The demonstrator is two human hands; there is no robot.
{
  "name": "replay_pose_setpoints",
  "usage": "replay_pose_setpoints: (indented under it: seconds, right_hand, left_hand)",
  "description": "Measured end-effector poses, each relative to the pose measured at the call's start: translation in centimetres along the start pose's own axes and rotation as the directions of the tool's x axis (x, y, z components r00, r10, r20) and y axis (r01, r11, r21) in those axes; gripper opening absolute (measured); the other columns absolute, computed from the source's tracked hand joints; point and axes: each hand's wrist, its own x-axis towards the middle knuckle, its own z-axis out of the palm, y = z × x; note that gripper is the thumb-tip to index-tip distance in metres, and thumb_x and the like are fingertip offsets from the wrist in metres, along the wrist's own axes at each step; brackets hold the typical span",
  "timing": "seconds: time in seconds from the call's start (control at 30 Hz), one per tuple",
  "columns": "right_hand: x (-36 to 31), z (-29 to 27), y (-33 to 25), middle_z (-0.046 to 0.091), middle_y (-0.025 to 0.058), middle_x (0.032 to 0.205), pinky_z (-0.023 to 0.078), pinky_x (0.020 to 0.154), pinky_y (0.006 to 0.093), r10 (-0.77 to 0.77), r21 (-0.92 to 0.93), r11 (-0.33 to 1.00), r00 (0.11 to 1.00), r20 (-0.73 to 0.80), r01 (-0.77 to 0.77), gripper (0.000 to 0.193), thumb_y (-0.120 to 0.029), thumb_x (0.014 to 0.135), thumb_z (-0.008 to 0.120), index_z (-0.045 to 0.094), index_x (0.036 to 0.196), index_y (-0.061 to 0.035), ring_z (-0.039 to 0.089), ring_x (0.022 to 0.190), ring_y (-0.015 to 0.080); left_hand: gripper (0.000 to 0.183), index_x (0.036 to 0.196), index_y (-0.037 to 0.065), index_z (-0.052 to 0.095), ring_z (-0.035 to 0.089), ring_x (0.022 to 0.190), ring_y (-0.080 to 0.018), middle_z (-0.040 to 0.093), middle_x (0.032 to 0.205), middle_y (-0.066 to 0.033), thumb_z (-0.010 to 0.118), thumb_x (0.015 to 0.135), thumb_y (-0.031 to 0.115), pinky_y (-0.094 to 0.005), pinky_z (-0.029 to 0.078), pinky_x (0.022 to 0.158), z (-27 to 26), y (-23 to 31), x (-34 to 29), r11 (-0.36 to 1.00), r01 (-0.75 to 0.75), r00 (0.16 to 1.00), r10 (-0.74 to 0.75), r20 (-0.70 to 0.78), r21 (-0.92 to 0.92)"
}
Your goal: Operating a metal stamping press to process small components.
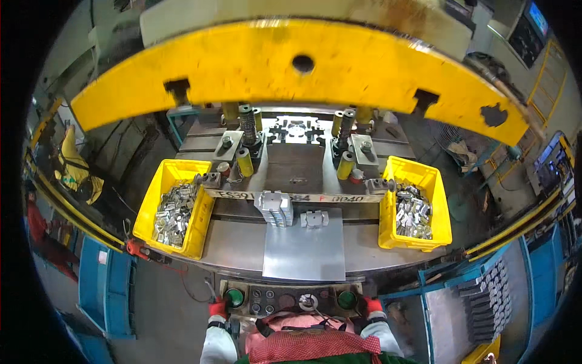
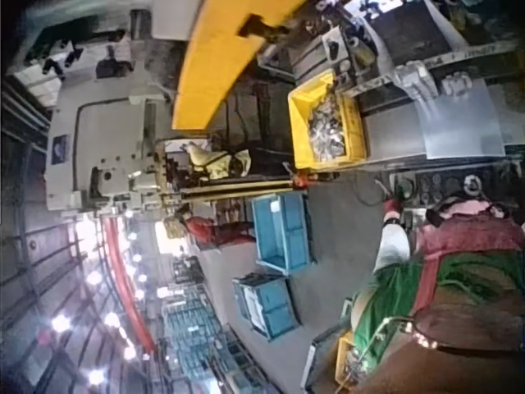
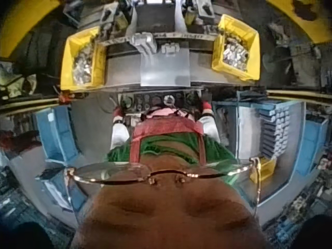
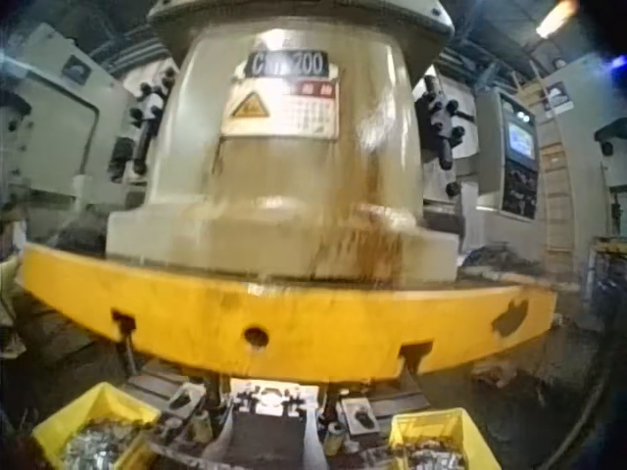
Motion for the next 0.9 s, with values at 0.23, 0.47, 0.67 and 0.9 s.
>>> replay_pose_setpoints:
  seconds: [0.23,0.47,0.67,0.9]
  right_hand:
    - [-5.8,-8.5,-12.2,0.050,0.0058,0.092,0.033,0.040,0.0236,-0.135,0.627,0.603,0.838,-0.529,0.493,0.045,-0.037,0.081,0.050,0.042,0.115,-0.0095,0.045,0.054,0.0112]
    - [-9.8,1.3,-36.7,0.053,0.0098,0.100,0.038,0.077,0.0244,-0.943,0.456,0.330,0.304,0.132,0.826,0.048,-0.019,0.080,0.055,0.038,0.122,-0.0025,0.048,0.087,0.0131]
    - [-5.0,10.8,-49.2,0.058,0.0080,0.089,0.040,0.073,0.0284,-0.780,0.244,0.573,0.429,0.456,0.782,0.037,-0.031,0.074,0.060,0.053,0.098,-0.0038,0.052,0.081,0.0170]
    - [-11.5,0.5,-38.8,0.053,0.0122,0.099,0.038,0.079,0.0306,-0.907,0.447,0.386,0.420,0.026,0.807,0.050,-0.023,0.081,0.053,0.036,0.124,-0.0052,0.049,0.091,0.0175]
  left_hand:
    - [0.030,0.098,0.007,0.049,0.044,0.055,-0.0092,0.050,0.071,0.0003,0.050,0.083,0.033,-0.0244,0.036,0.047,-3.6,11.5,-9.1,0.753,-0.342,0.935,0.211,-0.286,-0.562]
    - [0.025,0.101,0.010,0.054,0.043,0.047,-0.0037,0.051,0.066,0.0045,0.059,0.078,0.021,-0.0175,0.031,0.040,8.1,41.9,-18.1,0.676,-0.385,0.544,0.716,0.437,-0.628]
    - [0.038,0.083,-0.002,0.061,0.054,0.064,-0.0123,0.060,0.077,-0.0059,0.062,0.073,0.035,-0.0281,0.040,0.057,21.6,51.5,-12.3,0.762,-0.646,0.624,0.562,0.543,-0.048]
    - [0.026,0.105,0.011,0.053,0.055,0.067,-0.0081,0.058,0.083,0.0004,0.056,0.079,0.014,-0.0219,0.041,0.048,9.5,44.6,-14.7,0.705,-0.303,0.648,0.646,0.403,-0.641]
